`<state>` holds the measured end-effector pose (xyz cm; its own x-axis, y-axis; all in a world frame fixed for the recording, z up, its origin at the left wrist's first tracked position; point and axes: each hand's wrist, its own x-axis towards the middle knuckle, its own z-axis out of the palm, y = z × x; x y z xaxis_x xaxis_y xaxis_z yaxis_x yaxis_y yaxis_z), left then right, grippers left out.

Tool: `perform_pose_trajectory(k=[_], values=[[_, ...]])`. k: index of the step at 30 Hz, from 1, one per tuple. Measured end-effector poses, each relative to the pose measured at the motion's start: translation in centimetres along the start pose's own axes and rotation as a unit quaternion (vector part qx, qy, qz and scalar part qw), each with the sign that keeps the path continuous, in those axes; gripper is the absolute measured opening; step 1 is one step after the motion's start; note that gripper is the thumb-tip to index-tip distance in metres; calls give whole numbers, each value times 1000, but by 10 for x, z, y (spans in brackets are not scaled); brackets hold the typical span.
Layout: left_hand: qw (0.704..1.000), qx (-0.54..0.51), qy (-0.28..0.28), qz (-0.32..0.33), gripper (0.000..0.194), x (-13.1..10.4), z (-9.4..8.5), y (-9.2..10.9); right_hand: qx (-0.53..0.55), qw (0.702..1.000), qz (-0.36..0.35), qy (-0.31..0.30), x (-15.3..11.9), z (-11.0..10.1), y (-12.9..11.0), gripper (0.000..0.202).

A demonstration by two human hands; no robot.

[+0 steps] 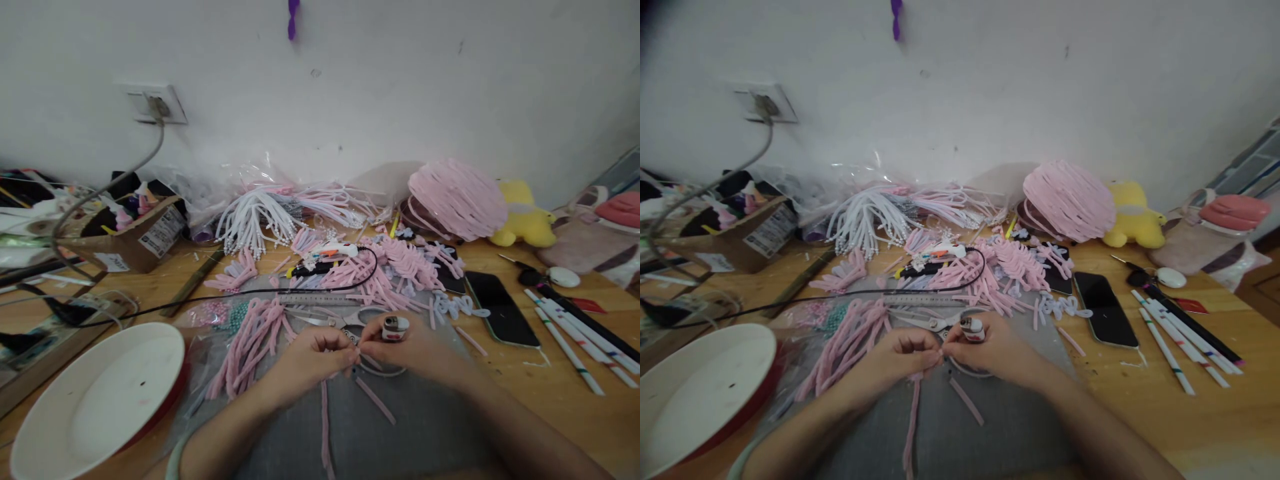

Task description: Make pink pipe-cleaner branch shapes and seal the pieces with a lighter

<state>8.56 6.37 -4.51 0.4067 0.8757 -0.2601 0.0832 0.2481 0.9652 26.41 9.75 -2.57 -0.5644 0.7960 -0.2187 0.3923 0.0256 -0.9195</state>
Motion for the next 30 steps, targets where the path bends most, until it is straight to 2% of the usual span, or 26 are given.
perform_pose_trajectory(k=[5,9,11,16,21,30], values=[[999,-32,0,-9,28,1,0,2,-19,1000,-8,12,1,-5,2,19],[999,-45,9,-14,31,1,0,3,-16,994,-60,93,6,-20,9,20],[999,-36,33,-16,32,0,1,4,-1,991,-74,108,6,-26,10,26],[995,15,90,32,27,0,2,5,10,998,-32,58,4,-12,5,22],[994,40,91,42,23,1,2,3,39,999,5,37,4,4,3,17],[995,29,83,41,23,2,2,0,28,999,-2,42,5,5,4,16]])
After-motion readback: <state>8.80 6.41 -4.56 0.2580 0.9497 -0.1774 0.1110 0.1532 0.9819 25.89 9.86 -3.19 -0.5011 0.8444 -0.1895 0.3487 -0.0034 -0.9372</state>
